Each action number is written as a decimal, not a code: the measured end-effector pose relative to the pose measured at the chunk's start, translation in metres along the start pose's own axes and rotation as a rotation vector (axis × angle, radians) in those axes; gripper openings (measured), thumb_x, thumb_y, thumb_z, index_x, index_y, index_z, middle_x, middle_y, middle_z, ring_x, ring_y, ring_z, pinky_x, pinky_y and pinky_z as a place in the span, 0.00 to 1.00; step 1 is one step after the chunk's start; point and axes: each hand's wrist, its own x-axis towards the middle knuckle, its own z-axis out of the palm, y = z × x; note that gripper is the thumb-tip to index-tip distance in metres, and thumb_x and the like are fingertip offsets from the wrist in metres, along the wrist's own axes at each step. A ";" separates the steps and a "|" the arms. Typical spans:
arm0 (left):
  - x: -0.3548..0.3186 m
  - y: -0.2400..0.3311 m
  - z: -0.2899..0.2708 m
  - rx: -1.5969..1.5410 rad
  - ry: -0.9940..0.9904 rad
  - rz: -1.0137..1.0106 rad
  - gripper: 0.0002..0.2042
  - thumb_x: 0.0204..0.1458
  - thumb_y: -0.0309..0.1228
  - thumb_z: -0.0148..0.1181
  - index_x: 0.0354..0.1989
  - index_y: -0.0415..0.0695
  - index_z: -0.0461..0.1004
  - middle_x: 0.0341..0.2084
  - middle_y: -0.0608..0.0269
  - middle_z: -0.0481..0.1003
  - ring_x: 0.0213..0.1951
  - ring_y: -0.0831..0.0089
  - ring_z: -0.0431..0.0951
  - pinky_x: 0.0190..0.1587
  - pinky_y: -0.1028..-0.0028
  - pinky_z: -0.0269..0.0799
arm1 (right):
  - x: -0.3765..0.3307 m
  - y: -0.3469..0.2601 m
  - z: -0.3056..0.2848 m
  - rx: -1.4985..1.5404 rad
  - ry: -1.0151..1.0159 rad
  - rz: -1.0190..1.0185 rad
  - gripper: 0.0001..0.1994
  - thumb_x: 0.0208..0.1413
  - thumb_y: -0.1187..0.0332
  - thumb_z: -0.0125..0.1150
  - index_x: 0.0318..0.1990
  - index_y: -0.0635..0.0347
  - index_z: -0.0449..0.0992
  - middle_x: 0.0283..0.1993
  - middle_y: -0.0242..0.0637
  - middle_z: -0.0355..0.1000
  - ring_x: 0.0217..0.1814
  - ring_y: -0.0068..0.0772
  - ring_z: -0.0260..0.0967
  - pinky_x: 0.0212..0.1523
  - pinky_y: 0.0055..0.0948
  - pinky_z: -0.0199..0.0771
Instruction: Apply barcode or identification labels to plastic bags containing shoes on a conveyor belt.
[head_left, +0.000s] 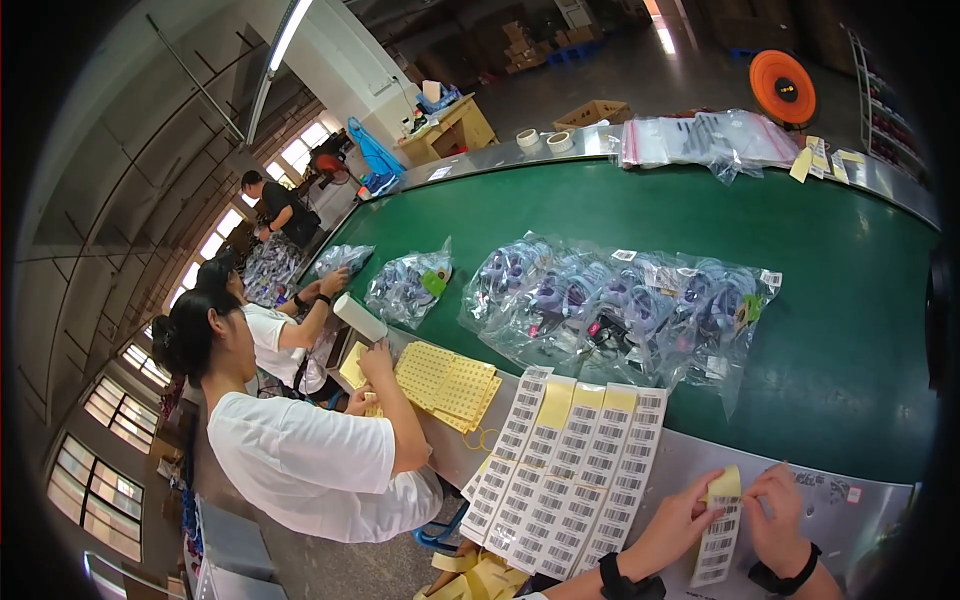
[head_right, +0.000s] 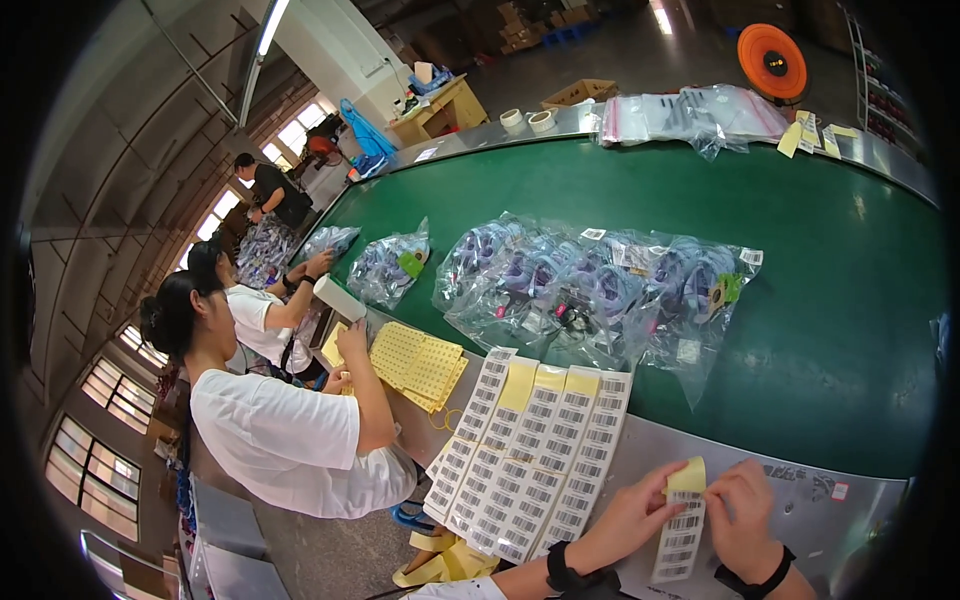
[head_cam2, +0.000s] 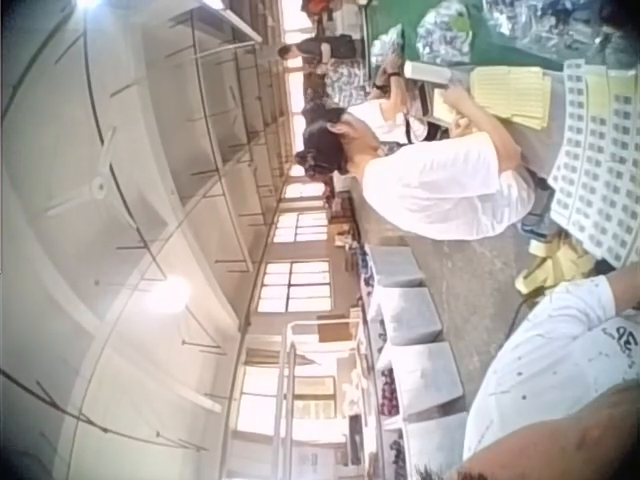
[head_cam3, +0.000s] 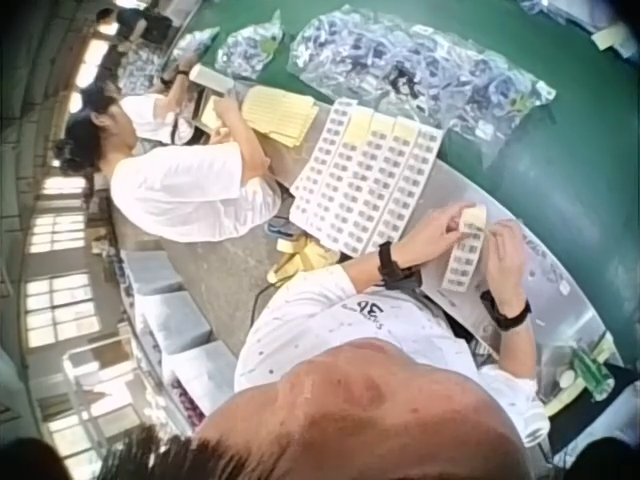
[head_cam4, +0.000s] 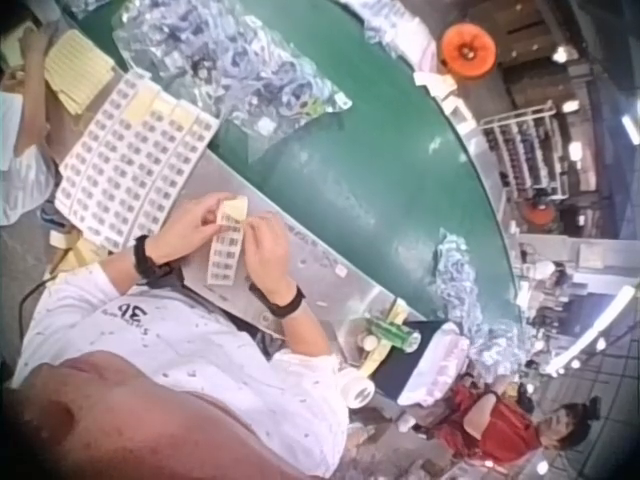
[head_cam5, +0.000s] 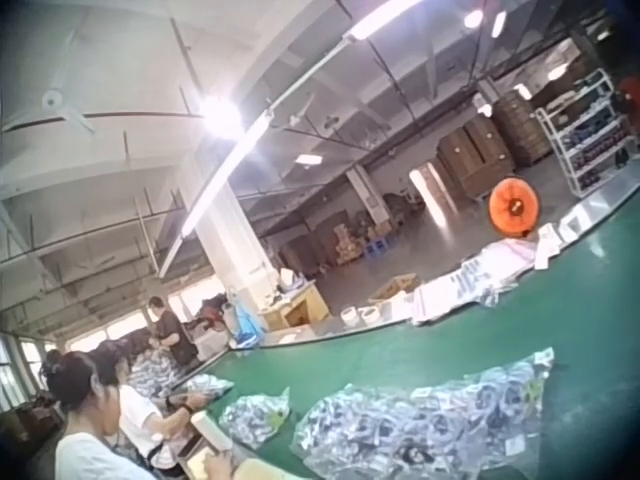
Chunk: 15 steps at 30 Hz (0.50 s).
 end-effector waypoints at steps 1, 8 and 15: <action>0.003 0.002 -0.001 0.043 0.000 -0.066 0.25 0.56 0.26 0.57 0.63 0.45 0.59 0.34 0.54 0.78 0.34 0.77 0.79 0.37 0.77 0.72 | 0.004 -0.002 -0.009 -0.006 0.005 0.007 0.07 0.39 0.82 0.59 0.27 0.64 0.70 0.27 0.40 0.64 0.30 0.42 0.62 0.31 0.34 0.63; 0.012 -0.037 0.037 -0.134 0.084 -0.049 0.26 0.55 0.32 0.61 0.62 0.43 0.61 0.36 0.55 0.78 0.38 0.77 0.78 0.37 0.75 0.73 | 0.084 0.106 -0.104 0.148 0.480 0.234 0.20 0.52 0.77 0.57 0.55 0.59 0.68 0.59 0.40 0.62 0.59 0.37 0.63 0.57 0.30 0.66; -0.007 0.002 0.046 -0.183 0.103 -0.162 0.22 0.58 0.20 0.52 0.61 0.34 0.59 0.50 0.52 0.70 0.49 0.68 0.72 0.52 0.74 0.67 | 0.095 0.301 -0.249 -0.812 0.732 0.628 0.36 0.43 0.77 0.54 0.65 0.50 0.53 0.54 0.57 0.61 0.51 0.62 0.65 0.51 0.50 0.69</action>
